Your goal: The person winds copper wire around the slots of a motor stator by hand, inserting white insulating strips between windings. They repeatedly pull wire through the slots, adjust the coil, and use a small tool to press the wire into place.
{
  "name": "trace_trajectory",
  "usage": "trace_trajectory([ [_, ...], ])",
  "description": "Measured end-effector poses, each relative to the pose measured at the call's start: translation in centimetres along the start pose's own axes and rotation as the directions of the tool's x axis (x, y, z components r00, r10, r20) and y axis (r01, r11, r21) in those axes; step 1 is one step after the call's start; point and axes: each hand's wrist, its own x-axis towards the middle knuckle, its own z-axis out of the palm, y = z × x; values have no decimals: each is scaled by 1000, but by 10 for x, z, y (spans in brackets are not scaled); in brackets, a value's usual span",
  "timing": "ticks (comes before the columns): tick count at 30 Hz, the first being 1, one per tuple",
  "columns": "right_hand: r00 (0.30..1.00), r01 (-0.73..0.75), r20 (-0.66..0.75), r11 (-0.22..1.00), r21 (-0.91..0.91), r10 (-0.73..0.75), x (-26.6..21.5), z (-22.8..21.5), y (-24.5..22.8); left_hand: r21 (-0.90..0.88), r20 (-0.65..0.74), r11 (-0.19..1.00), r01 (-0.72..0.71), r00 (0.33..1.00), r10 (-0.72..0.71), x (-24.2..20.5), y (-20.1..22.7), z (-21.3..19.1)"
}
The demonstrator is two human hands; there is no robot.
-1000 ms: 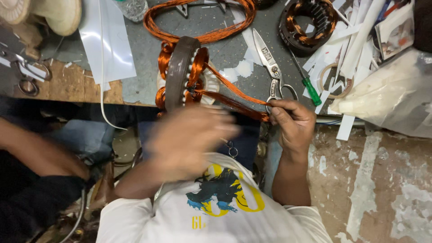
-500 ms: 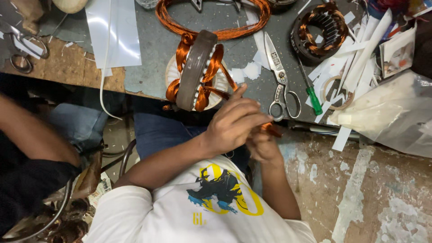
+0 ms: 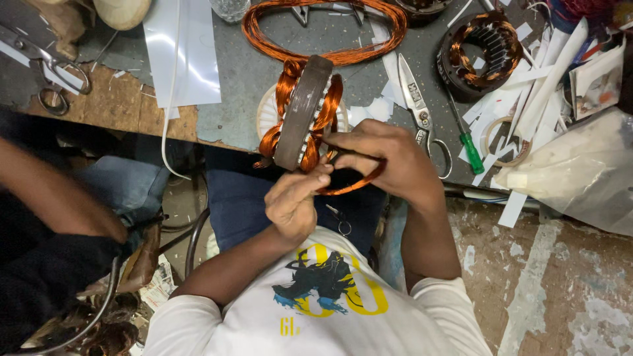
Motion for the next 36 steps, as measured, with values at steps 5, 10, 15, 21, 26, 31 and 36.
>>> trace_trajectory([
  [5,998,53,-43,996,-71,-56,7,11,8,122,60,992,11,998,-18,7,5,-8],
  [10,979,171,-94,981,-87,-179,6,13,21,167,135,985,-42,991,20,24,25,-5],
  [15,968,180,-208,968,176,-142,2,7,32,234,289,930,-283,934,211,65,51,-65],
  [21,958,-140,-143,838,527,250,9,16,28,510,379,860,-22,903,-202,155,21,-87],
  [26,937,-211,-120,804,556,329,12,15,26,581,615,810,-75,693,-377,165,3,-84],
  [31,938,-231,-79,778,584,338,11,14,30,479,655,875,-69,692,-304,166,-2,-82],
  [36,956,-4,-271,929,369,111,15,20,34,520,681,850,-89,643,-350,176,3,-79],
])
